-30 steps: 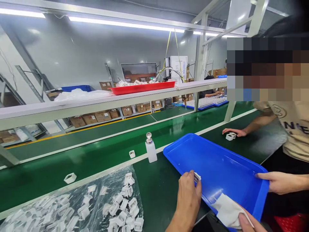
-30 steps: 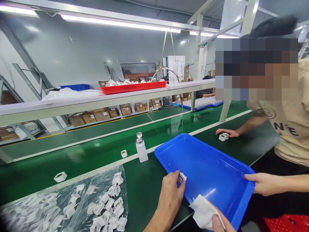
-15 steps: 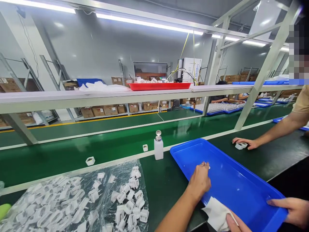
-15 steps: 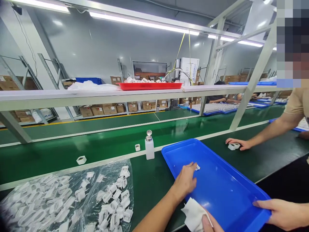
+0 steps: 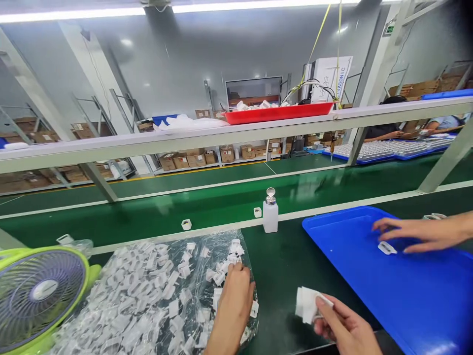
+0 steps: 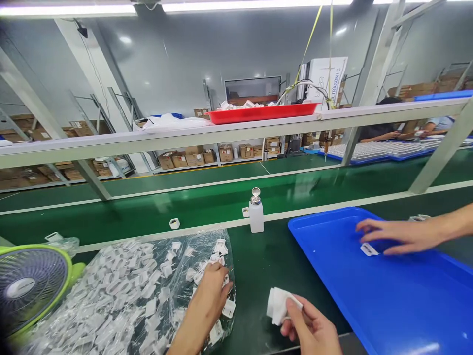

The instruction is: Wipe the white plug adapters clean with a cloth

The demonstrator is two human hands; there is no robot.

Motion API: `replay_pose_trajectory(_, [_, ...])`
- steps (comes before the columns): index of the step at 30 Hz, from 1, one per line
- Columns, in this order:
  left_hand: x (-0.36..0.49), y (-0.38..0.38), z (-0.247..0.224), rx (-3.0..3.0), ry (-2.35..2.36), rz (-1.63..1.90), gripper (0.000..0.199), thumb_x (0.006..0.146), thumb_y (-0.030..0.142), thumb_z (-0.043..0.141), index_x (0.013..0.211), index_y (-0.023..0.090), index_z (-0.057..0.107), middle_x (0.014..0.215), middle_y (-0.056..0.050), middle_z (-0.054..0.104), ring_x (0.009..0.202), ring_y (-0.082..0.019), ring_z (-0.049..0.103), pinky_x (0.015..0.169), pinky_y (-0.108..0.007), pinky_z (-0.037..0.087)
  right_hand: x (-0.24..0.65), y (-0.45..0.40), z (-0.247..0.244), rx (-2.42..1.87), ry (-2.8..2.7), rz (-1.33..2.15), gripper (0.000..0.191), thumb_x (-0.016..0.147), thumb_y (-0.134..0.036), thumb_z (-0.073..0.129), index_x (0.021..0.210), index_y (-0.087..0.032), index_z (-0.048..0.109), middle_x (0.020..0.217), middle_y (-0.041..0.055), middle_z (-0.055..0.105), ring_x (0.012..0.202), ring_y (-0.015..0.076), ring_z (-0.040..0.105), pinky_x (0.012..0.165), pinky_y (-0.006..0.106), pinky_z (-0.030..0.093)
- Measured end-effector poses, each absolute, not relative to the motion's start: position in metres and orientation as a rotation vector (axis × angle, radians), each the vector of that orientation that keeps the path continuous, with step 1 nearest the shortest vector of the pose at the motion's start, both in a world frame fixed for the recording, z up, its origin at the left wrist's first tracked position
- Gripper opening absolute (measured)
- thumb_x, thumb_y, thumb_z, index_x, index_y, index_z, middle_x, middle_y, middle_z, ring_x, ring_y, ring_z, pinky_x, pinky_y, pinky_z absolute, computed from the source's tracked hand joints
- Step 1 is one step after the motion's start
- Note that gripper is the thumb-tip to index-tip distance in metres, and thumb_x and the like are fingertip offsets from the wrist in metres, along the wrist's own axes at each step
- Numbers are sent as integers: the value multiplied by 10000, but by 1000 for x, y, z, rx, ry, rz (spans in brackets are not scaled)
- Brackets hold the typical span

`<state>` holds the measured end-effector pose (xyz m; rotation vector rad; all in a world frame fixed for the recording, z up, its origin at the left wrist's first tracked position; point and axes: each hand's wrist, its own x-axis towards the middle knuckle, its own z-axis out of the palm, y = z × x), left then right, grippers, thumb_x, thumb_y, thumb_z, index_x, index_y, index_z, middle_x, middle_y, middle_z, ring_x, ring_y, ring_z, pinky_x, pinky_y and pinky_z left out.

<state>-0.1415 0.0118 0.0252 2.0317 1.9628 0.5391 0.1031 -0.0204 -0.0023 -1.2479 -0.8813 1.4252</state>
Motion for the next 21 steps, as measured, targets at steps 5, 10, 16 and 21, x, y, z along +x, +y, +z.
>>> replay_pose_trajectory(5, [-140,2,17,2086,1914,412,290,752,55,641,997,193,713,1220,-113,623,1180,-294,574,990,-388,470,82,-17,1,-1242,-929,1341,577,760,-647,767,964,-107,767,536,18,644,528,156,560,535,262,421])
replay_pose_trajectory(10, [-133,-5,2,2187,1932,260,259,738,36,620,896,216,721,1108,-82,683,1046,-272,615,953,-371,482,82,-25,2,-1278,-872,1303,580,757,-657,763,931,-103,754,514,7,622,503,148,554,534,260,397])
replay_pose_trajectory(16, [-136,-4,-13,2247,1894,115,295,727,-10,548,762,225,723,914,-75,744,1073,-289,656,1019,-390,449,89,-26,0,-1289,-794,1328,583,720,-667,790,894,-111,760,495,0,606,489,148,541,529,265,389])
replay_pose_trajectory(21, [-135,-4,-5,2280,1876,13,403,786,-41,438,850,199,756,959,-114,770,1027,-296,707,901,-377,505,98,-22,-5,-1275,-875,1429,640,730,-714,761,935,-107,766,534,19,633,519,147,566,543,257,409])
